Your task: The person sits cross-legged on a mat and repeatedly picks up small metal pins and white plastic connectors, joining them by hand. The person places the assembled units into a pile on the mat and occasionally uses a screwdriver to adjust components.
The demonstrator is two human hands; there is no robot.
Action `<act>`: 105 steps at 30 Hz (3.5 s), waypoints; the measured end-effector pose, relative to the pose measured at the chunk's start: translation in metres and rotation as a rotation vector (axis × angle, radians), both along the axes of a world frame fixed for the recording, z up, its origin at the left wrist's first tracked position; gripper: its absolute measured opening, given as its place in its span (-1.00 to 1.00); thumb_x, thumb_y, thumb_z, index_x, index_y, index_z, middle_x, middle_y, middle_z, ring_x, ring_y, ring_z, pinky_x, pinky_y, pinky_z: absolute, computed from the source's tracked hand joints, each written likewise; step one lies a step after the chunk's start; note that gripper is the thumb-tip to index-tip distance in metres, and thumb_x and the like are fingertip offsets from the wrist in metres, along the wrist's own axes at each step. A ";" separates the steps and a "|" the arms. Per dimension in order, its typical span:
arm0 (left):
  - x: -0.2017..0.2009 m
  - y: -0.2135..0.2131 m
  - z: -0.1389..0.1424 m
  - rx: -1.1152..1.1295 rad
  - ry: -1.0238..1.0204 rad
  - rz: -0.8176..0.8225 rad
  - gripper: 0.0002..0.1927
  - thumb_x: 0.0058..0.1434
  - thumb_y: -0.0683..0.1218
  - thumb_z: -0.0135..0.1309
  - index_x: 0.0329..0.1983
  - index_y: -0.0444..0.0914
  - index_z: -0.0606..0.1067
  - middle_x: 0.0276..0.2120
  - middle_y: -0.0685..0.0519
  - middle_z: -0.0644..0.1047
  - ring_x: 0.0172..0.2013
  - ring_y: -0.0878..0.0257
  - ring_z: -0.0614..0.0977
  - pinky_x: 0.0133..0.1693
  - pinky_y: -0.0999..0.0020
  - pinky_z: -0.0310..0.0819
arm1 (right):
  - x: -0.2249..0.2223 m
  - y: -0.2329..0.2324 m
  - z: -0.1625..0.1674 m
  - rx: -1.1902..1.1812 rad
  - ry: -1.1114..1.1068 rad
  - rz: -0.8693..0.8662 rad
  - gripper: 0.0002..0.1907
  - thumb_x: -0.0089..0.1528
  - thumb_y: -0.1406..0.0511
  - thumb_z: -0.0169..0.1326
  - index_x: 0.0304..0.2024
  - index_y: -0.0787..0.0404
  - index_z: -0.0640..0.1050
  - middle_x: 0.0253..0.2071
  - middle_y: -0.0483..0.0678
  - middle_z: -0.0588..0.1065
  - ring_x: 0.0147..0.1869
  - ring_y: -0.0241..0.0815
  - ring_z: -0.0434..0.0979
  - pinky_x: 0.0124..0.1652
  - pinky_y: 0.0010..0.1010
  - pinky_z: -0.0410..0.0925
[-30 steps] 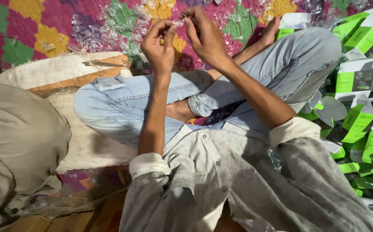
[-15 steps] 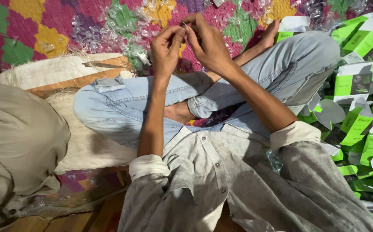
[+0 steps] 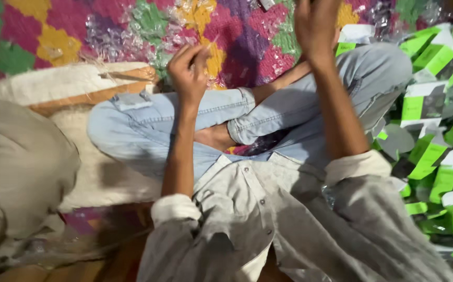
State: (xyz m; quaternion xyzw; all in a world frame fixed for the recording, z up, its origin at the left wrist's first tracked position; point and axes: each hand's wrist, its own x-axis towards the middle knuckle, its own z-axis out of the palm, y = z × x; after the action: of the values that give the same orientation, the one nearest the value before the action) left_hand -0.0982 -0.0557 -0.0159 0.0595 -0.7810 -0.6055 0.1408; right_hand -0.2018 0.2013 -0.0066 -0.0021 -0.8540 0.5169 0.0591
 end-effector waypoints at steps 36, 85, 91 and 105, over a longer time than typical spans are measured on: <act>-0.003 0.027 -0.030 0.305 -0.120 0.016 -0.86 0.30 -0.18 0.26 -0.22 -0.40 0.64 -0.43 0.12 0.56 -0.51 0.46 0.50 -0.49 0.54 0.31 | 0.054 -0.075 -0.020 -0.304 -0.278 0.374 -0.91 0.39 0.46 0.16 -0.22 0.32 0.51 -0.46 -0.17 0.49 -0.49 -0.47 0.39 -0.49 -0.57 0.25; 0.003 0.015 -0.004 -0.543 0.284 0.119 -0.83 0.15 -0.36 0.25 -0.19 -0.36 0.61 -0.28 -0.02 0.60 -0.28 0.11 0.65 -0.26 0.26 0.58 | 0.054 -0.073 0.025 0.215 -0.021 0.680 -0.83 0.45 0.30 0.06 0.00 0.21 0.37 -0.42 0.04 0.49 -0.39 0.06 0.51 -0.41 -0.12 0.26; 0.009 0.026 -0.014 -0.602 0.371 0.054 -0.76 0.21 -0.43 0.10 -0.13 -0.35 0.61 -0.25 -0.02 0.61 -0.27 0.15 0.67 -0.26 0.33 0.63 | 0.047 -0.064 -0.012 0.221 -0.081 0.507 -0.84 0.48 0.32 -0.01 0.06 0.25 0.38 -0.44 0.06 0.49 -0.48 -0.05 0.49 -0.43 -0.17 0.30; 0.001 0.010 -0.020 0.567 -0.014 0.029 -0.90 0.36 -0.28 0.17 -0.08 -0.38 0.55 -0.32 0.03 0.60 -0.38 0.36 0.58 -0.37 0.51 0.43 | 0.037 -0.058 0.007 -0.123 -0.066 0.551 -0.72 0.48 0.33 0.19 0.22 0.29 0.55 -0.09 -0.10 0.43 -0.22 -0.34 0.36 -0.30 -0.52 0.24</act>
State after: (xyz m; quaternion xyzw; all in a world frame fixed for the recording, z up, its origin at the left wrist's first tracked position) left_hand -0.0969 -0.0461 -0.0360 0.1119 -0.5807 -0.7972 0.1217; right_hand -0.1652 0.1437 0.0005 0.2098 -0.7908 0.5640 -0.1118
